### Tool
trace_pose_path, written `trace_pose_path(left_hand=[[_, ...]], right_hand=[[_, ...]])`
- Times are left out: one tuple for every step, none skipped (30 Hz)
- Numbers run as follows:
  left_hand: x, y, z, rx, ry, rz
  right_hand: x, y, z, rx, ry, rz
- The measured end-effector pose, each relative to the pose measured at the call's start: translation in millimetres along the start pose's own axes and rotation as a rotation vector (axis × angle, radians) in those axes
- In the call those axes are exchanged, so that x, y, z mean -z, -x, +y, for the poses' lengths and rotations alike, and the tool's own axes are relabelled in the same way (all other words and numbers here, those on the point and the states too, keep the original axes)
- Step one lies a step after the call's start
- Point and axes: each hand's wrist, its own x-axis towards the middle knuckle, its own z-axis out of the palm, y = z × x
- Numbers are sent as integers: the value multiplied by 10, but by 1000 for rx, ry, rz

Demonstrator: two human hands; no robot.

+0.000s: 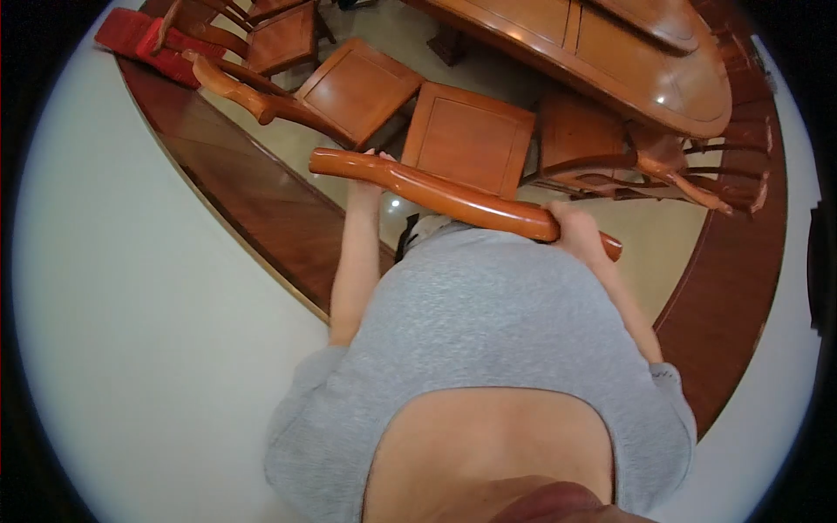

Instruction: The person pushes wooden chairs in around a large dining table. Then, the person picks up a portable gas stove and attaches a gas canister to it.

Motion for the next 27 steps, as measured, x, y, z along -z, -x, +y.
trace_pose_path(left_hand=[[71, 6, 92, -4, 11, -7], [105, -18, 205, 97, 141, 102], [158, -60, 242, 200, 270, 211], [112, -85, 166, 198, 281, 202], [-14, -106, 57, 254, 300, 120], [-143, -133, -61, 309, 318, 37], [-224, -162, -81, 195, 209, 151], [-188, -220, -47, 197, 200, 153], [-159, -291, -18, 294, 304, 122], [-51, -400, 37, 391, 409, 92], [142, -568, 159, 393, 400, 95], [400, -777, 330, 495, 524, 91], [552, -919, 428, 596, 648, 87], [565, -982, 404, 598, 640, 91], [586, -1051, 344, 270, 329, 81], [568, -1106, 270, -56, 17, 65], [432, -1099, 172, -53, 9, 65], [184, -1036, 51, -30, 79, 96], [126, -1051, 1, -6, 154, 130], [45, -1088, -22, -4, 150, 132], [-47, -1134, -36, -16, 182, 164], [-129, -1202, -39, -28, 213, 197], [-220, -1287, -35, -26, 209, 199], [-318, -1378, -23, -22, 179, 188], [-349, -1483, 9, -18, 149, 177], [-370, -1571, 36, -16, 145, 179], [-381, -1648, 59, -10, 105, 168]], right_hand=[[-55, 44, -45, -12, -2, 21], [-194, 63, -33, 4, -11, 48], [-242, 77, 0, -22, -21, 61], [-233, 67, 6, -48, -31, 75], [-196, 52, 63, -43, -18, 73], [-149, 32, 137, -54, -11, 65], [-161, 9, 171, -72, -25, 64], [-151, -31, 206, -74, -32, 69], [-115, -89, 241, -26, -2, 82], [-75, -155, 269, 21, 29, 95], [-28, -227, 286, 28, 27, 97], [0, -303, 311, 26, 20, 102], [24, -381, 341, 43, 29, 103], [45, -460, 374, 61, 38, 104], [66, -536, 413, 93, 54, 116], [74, -579, 462, 90, 48, 122], [85, -618, 524, 78, 42, 114], [97, -664, 580, 65, 35, 107], [113, -703, 631, 62, 31, 109], [127, -743, 680, 50, 30, 88], [152, -799, 722, 37, 29, 67], [185, -869, 759, 34, 25, 69], [222, -941, 793, 37, 36, 78], [266, -1013, 820, 39, 47, 88], [316, -1080, 841, 36, 43, 89], [363, -1139, 859, 31, 36, 88], [406, -1195, 874, 27, 30, 88]])
